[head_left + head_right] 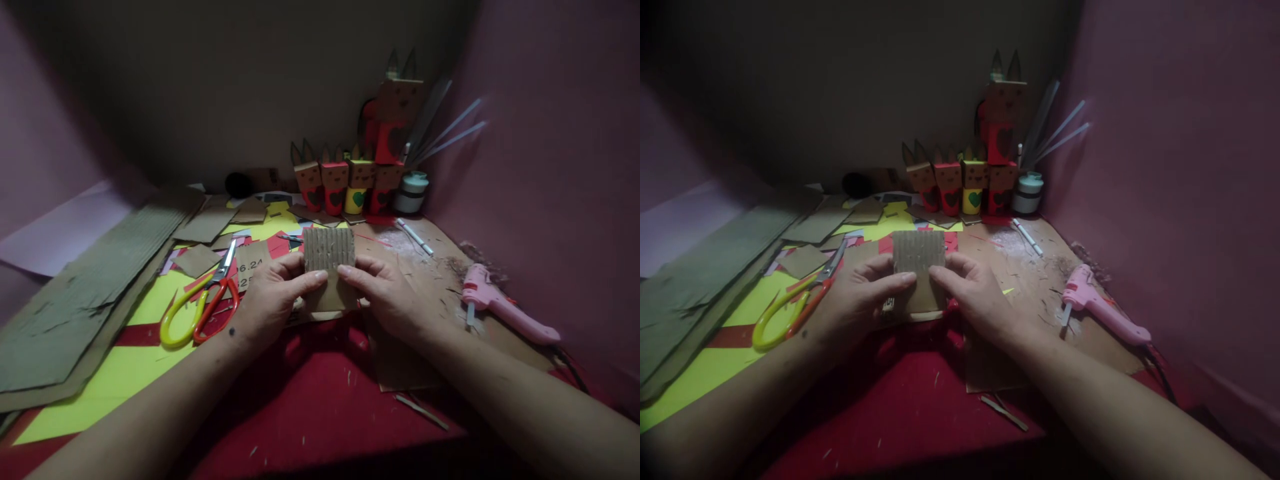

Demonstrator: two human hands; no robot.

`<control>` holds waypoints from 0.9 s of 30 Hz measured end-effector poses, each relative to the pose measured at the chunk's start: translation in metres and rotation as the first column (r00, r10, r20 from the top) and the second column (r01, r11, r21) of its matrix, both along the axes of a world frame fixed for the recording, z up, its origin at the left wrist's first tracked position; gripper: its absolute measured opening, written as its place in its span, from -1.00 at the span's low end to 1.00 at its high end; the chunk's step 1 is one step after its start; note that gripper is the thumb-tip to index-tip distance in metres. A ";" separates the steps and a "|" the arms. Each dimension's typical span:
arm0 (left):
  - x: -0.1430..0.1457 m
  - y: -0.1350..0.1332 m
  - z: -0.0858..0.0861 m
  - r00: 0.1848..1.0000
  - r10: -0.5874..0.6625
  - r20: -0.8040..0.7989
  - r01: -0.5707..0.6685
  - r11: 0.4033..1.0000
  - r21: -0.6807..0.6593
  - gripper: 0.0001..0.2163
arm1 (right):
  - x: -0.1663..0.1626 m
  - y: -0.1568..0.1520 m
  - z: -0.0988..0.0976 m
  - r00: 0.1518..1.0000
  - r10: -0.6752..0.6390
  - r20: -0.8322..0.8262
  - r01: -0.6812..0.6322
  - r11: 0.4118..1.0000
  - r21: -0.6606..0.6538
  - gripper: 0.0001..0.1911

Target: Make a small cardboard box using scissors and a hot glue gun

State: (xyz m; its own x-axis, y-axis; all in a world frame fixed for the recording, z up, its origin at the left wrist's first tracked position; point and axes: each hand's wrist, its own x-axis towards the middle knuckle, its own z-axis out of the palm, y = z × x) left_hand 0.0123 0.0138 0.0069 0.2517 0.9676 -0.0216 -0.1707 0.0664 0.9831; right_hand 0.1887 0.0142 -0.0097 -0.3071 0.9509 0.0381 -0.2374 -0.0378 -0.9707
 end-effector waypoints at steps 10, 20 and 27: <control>0.008 0.003 -0.008 0.997 0.040 0.072 -0.032 0.995 -0.099 -0.75 | -0.003 0.001 0.002 0.999 0.007 -0.034 -0.004 0.997 0.075 -0.85; 0.016 -0.005 -0.005 0.990 0.116 0.077 -0.107 0.987 -0.118 -0.75 | -0.004 -0.001 -0.001 0.995 0.032 -0.096 -0.024 0.996 0.080 -0.70; 0.020 -0.004 -0.005 0.986 0.158 0.059 -0.152 0.983 -0.103 -0.76 | -0.009 0.002 -0.006 0.989 -0.011 -0.146 0.024 0.996 0.086 -0.66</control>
